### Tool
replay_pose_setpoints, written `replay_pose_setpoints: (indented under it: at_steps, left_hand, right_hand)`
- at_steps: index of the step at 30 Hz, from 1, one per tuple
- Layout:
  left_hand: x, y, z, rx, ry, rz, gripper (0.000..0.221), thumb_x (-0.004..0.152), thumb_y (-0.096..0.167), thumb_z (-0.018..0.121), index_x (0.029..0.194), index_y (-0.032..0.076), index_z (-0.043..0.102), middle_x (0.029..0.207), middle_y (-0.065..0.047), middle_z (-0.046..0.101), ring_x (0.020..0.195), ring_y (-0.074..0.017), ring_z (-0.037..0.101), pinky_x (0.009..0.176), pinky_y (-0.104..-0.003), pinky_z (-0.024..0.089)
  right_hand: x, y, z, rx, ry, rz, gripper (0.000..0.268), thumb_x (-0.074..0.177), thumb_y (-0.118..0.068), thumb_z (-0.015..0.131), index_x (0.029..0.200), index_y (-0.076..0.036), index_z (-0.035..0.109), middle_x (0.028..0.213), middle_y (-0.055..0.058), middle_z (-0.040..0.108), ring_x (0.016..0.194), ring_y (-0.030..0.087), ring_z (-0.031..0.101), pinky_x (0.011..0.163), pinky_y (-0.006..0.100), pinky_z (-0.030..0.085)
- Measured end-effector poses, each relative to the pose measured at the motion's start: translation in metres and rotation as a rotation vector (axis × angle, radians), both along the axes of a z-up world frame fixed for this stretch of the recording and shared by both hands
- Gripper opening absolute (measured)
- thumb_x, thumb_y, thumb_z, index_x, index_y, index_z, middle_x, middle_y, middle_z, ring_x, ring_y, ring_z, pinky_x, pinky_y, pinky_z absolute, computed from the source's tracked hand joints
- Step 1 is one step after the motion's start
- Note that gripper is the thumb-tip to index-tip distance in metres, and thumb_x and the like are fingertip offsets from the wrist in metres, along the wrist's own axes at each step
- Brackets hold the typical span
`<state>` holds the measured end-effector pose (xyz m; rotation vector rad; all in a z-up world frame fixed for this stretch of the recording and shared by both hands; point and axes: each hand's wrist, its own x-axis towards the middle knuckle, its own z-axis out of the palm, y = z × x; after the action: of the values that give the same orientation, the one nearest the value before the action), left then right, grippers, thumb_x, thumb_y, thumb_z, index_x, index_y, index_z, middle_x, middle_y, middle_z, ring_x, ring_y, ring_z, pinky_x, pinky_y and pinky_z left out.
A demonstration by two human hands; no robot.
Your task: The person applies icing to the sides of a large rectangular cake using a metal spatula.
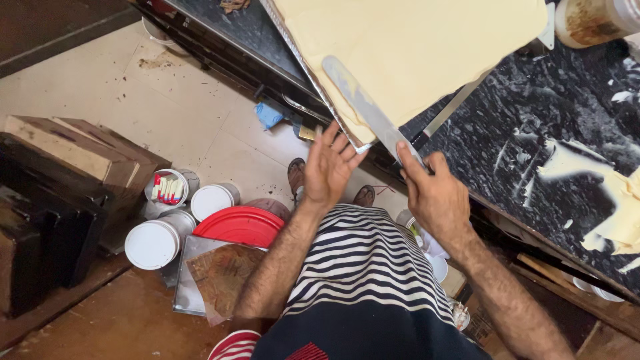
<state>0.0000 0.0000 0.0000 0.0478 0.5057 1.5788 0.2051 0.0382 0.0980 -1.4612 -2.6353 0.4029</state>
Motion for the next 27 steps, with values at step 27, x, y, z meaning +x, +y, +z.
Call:
replay_pose_setpoints:
  at_steps: [27]
  left_hand:
    - [-0.038,-0.004,0.006,-0.037,0.119,-0.084,0.109,0.093,0.081,0.031,0.161,-0.004,0.023,0.161,-0.031,0.035,0.149,-0.0421,0.039,0.124,-0.055,0.032]
  right_hand:
    - [0.08,0.08,0.003,0.008,0.22,-0.338,0.045,0.104,-0.011,0.068,0.148,-0.019,0.064,0.086,0.014,0.051,0.077,0.029,0.055,0.074,0.043,0.048]
